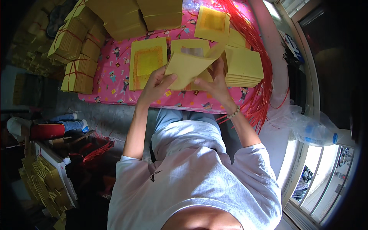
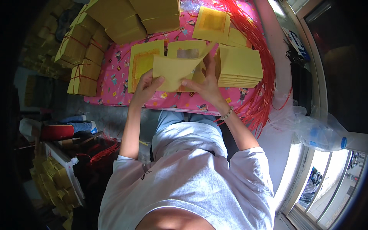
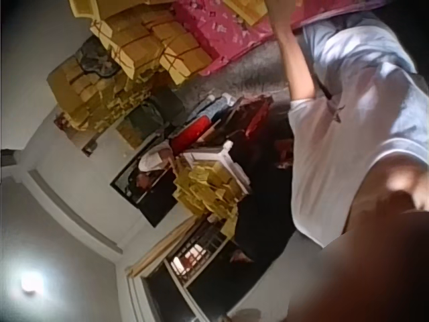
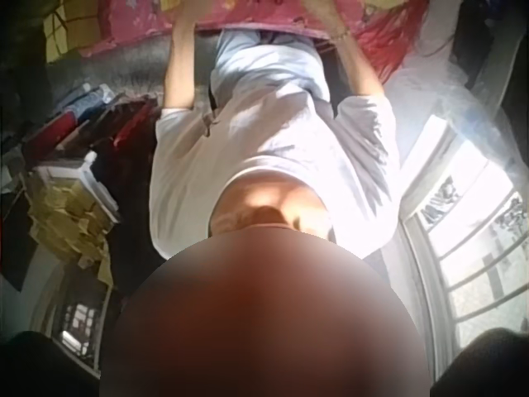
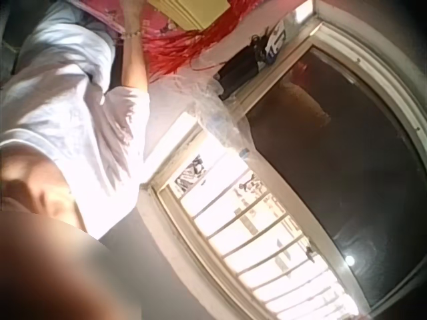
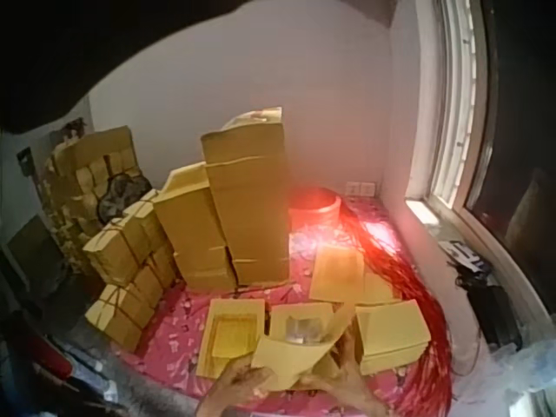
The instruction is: Inspecting and sorting sheets of joss paper with foil centers for quality.
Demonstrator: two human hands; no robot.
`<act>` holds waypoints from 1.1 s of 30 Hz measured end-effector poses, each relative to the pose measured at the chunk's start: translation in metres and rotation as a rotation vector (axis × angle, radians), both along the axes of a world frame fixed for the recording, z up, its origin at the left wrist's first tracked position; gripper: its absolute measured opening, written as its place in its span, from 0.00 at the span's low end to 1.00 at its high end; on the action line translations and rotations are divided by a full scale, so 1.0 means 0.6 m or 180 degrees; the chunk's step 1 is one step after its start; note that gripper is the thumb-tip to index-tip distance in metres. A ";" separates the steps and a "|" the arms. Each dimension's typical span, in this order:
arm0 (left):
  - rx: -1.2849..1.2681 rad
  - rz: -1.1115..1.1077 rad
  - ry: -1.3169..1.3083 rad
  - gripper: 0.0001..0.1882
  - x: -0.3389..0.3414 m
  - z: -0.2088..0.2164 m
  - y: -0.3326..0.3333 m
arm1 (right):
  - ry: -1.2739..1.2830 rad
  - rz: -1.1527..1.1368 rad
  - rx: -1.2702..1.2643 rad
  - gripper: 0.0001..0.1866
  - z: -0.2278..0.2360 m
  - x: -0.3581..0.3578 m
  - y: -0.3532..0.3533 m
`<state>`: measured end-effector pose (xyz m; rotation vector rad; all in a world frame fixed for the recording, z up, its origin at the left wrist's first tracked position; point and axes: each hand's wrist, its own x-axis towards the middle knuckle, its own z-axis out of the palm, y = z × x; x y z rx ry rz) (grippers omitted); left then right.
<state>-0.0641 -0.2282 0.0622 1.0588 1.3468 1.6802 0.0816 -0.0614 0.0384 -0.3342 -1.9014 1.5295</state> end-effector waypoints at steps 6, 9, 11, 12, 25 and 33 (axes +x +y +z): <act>-0.0047 -0.0480 -0.0543 0.19 0.001 -0.038 0.004 | 0.0235 0.1067 -0.0788 0.52 -0.001 0.004 -0.007; -0.0110 -0.0325 -0.0737 0.18 0.016 -0.034 0.019 | -0.0087 0.1009 -0.0996 0.44 0.004 0.015 -0.009; -0.0178 -0.0094 -0.0695 0.16 0.024 -0.039 0.030 | -0.0305 0.0922 -0.1064 0.39 0.006 0.018 -0.011; -0.0072 0.0068 -0.0324 0.14 0.022 -0.055 0.038 | -0.0242 0.0809 -0.0955 0.35 0.004 0.018 -0.013; 0.0399 0.0768 0.0696 0.20 0.049 -0.036 0.079 | -0.0032 0.0409 -0.0518 0.30 0.008 0.022 -0.006; 0.0455 0.0929 0.0088 0.17 0.048 -0.098 0.096 | 0.0103 0.0083 -0.0639 0.32 -0.028 0.004 -0.014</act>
